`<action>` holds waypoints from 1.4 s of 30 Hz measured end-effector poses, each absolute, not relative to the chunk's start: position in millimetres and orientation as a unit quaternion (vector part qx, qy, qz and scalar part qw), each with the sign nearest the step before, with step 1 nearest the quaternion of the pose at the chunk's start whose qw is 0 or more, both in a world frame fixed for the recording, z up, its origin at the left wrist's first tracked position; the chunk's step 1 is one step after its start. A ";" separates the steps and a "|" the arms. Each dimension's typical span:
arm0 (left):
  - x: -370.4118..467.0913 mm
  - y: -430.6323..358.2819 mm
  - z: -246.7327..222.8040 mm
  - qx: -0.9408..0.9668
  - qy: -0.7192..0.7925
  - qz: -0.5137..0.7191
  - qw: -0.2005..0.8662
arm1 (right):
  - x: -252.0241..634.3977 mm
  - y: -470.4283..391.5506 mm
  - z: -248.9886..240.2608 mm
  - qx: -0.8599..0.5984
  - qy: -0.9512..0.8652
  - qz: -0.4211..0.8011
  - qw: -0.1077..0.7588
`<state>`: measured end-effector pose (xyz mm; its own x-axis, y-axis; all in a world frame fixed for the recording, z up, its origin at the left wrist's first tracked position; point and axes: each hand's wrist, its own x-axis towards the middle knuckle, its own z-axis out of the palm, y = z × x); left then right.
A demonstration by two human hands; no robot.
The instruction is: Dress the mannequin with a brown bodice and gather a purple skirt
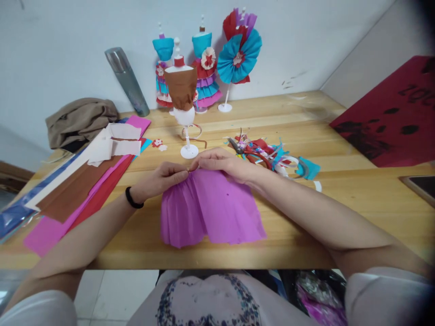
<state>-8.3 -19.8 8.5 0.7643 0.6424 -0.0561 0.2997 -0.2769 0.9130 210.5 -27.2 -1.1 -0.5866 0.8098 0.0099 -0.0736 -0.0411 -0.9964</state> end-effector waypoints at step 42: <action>1.6 -37.2 -8.7 0.948 0.158 0.183 -0.208 | 200.6 -53.9 26.1 -0.492 -0.783 0.332 0.186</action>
<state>1.6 -37.2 -8.7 0.8827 0.2231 0.4136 0.3759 -0.8633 -0.3367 200.6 -53.9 26.1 -0.4469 0.8938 -0.0365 0.6472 0.2948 -0.7030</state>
